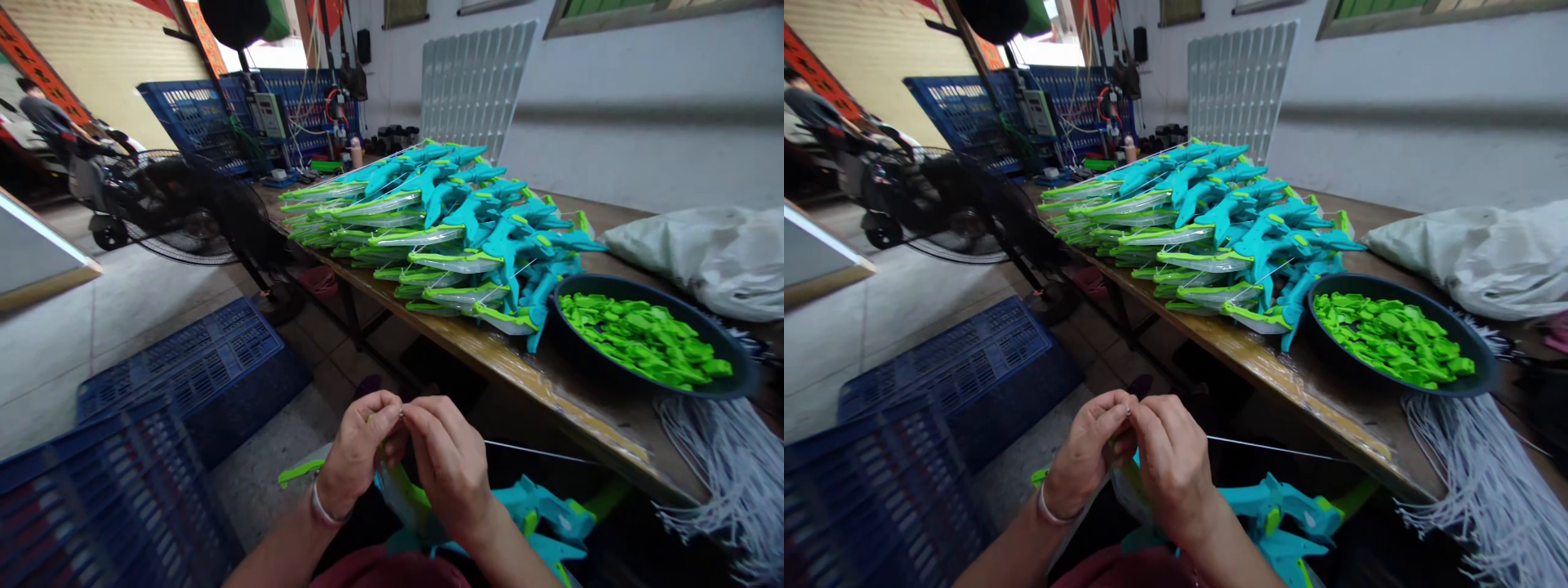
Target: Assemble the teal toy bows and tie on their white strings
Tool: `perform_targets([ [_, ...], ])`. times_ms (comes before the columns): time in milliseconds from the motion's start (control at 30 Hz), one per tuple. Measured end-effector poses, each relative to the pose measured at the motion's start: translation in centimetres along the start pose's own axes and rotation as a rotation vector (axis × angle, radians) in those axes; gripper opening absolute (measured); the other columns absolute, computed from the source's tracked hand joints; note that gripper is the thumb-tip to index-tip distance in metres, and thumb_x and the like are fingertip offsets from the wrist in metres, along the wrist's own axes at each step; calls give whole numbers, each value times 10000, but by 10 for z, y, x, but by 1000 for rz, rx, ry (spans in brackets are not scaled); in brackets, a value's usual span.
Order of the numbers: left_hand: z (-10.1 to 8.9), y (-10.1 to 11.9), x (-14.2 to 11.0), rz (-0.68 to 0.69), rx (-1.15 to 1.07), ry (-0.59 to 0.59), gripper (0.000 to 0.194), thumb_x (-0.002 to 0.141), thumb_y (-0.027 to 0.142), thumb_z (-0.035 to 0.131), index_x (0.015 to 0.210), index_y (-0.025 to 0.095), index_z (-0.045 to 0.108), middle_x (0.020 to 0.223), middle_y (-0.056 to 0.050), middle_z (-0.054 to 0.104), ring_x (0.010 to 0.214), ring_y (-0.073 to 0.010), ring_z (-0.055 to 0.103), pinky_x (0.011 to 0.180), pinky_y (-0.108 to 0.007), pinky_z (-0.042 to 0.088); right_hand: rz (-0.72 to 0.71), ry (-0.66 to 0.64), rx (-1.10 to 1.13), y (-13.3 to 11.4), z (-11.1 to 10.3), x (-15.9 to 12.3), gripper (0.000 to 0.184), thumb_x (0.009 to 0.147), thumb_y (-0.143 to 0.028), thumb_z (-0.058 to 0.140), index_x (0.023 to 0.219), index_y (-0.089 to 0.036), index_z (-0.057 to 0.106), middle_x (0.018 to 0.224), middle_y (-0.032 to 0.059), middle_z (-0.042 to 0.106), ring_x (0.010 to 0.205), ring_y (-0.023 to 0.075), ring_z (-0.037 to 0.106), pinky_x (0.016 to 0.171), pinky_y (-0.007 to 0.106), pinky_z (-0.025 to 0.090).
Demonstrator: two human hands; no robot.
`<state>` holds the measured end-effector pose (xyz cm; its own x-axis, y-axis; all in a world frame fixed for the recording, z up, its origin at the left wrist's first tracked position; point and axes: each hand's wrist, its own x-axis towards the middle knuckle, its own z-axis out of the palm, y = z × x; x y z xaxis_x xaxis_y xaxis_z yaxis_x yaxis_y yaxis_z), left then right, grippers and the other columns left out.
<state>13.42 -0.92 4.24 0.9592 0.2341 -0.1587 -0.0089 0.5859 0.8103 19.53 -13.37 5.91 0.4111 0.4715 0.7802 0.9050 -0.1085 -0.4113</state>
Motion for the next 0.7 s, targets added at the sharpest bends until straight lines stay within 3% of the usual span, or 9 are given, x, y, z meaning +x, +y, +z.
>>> perform_targets([
  [333,4,-4,6,-55,-22,92,422,725,486,851,729,157,588,514,77,435,428,-42,317,387,-153,285,-51,-26,-236,9,3,0,133,963,-46,494,981,-168,542,842,80,597,758,187,559,657,303,524],
  [700,4,-2,9,-39,-22,82,470,703,535,859,711,162,574,505,78,439,436,-52,336,396,-164,300,140,-61,-29,2,-4,0,117,1008,-95,471,957,-179,535,865,61,582,780,171,579,657,276,504],
])
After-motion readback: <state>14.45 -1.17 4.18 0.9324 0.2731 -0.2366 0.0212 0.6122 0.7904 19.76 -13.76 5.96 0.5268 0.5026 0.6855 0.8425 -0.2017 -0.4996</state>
